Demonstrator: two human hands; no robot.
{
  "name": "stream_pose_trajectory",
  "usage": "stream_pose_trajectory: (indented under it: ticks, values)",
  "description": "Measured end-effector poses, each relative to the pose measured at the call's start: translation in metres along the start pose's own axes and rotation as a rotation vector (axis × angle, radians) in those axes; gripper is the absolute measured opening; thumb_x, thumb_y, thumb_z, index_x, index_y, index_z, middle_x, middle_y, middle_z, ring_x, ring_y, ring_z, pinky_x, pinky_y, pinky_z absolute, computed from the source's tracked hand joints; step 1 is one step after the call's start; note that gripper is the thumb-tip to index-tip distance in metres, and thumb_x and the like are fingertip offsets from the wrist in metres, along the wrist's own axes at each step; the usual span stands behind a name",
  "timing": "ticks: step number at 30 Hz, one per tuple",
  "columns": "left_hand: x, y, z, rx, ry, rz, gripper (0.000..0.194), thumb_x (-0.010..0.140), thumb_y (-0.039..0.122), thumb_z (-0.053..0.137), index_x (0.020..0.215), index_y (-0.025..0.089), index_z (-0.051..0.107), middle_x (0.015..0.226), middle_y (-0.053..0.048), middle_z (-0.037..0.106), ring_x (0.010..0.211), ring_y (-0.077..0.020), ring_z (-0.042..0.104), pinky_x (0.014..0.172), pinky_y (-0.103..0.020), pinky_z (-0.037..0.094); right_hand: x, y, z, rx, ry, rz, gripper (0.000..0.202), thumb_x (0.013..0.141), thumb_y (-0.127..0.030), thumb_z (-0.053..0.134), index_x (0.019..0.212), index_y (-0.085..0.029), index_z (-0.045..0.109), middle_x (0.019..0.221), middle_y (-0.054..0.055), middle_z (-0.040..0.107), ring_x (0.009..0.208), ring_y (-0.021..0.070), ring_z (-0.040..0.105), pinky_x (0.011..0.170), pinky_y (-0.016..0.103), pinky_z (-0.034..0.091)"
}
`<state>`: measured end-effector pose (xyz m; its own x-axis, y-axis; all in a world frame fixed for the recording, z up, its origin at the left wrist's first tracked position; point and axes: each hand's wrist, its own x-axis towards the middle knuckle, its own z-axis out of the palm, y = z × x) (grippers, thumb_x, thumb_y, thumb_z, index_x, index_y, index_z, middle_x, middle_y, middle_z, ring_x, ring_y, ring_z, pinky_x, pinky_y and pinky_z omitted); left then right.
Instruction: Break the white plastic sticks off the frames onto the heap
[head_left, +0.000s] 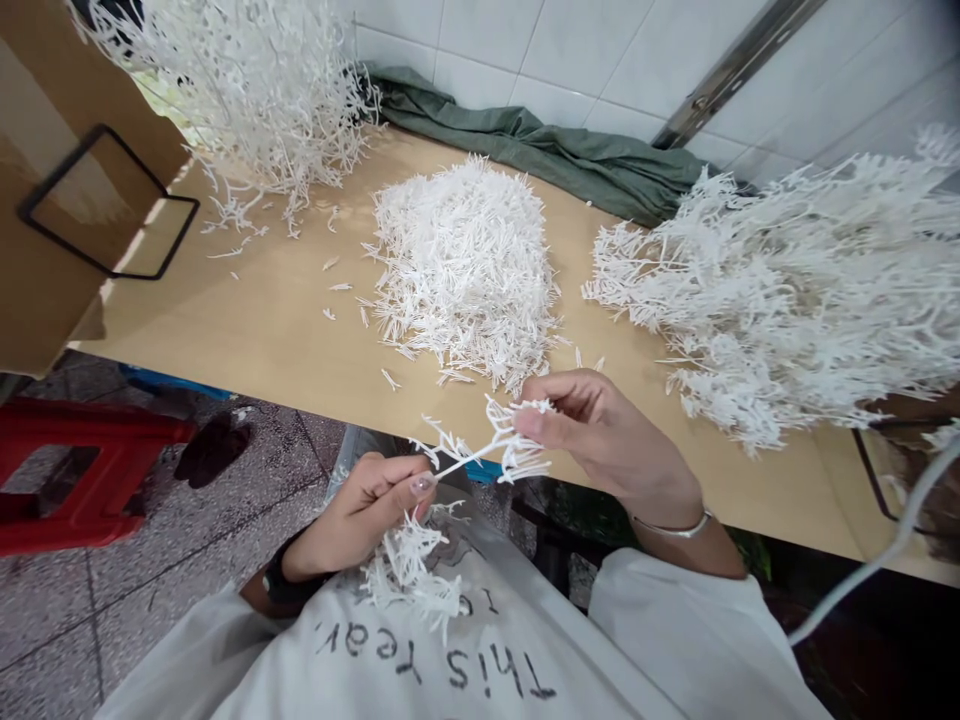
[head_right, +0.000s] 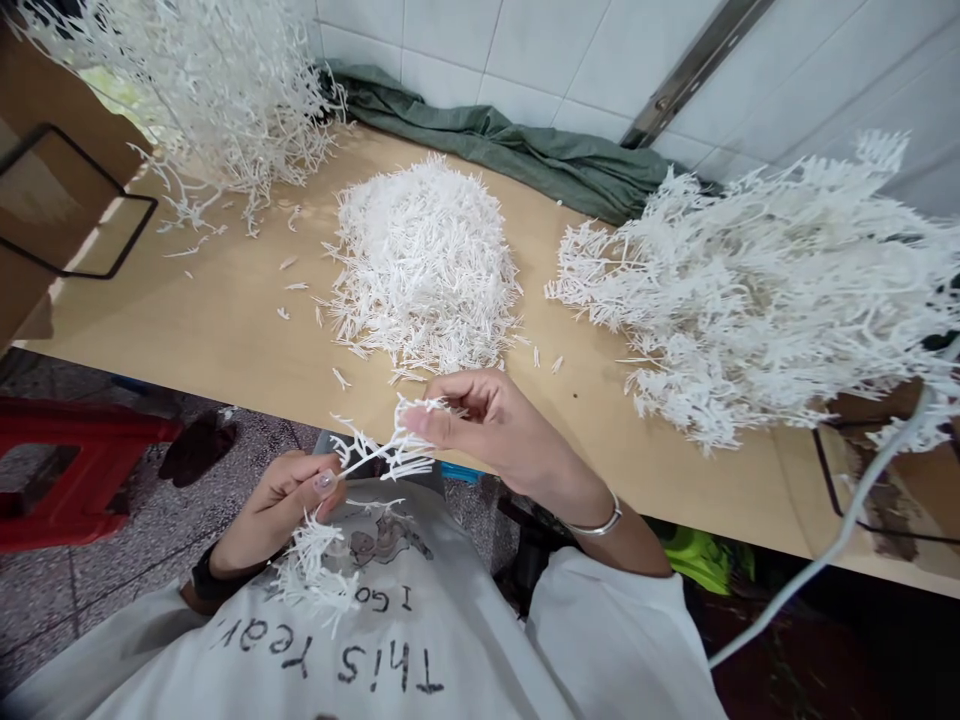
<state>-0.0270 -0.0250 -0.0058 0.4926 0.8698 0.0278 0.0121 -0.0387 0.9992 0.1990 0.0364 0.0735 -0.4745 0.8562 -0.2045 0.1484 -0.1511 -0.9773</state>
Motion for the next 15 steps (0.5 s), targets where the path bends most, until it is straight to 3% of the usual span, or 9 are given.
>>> stream_pose_trajectory:
  ticks: [4,12,15]
  values:
    - [-0.006,-0.002,-0.003,0.003,0.002,-0.013,0.044,0.095,0.039,0.038,0.060,0.015,0.047,0.049,0.004,0.033,0.044,-0.0070,0.028,0.045,-0.023,0.021,-0.005,-0.001,-0.010,-0.208,-0.159,-0.021,0.025,0.080,-0.033,0.064,0.064,-0.016,0.058,0.058,-0.002,0.045,0.052,0.0066,0.035,0.045,0.021,0.026]
    - [0.001,0.014,-0.012,0.081,-0.084,-0.056,0.040,0.095,0.035,0.039,0.061,0.015,0.045,0.052,0.005,0.032,0.046,-0.0065,0.027,0.045,-0.022,0.020,-0.008,-0.004,-0.017,-0.580,-0.198,-0.134,0.019,0.080,-0.022,0.062,0.063,-0.013,0.065,0.050,-0.005,0.037,0.047,0.0042,0.022,0.041,0.021,0.015]
    - [0.001,0.017,-0.017,0.118,-0.133,-0.069,0.039,0.095,0.034,0.038,0.062,0.016,0.045,0.052,0.005,0.031,0.046,-0.0064,0.028,0.045,-0.022,0.020,-0.007,-0.003,-0.024,-0.613,-0.295,-0.185,0.018,0.082,-0.026,0.061,0.074,-0.014,0.072,0.051,-0.003,0.048,0.046,0.0046,0.027,0.041,0.021,0.017]
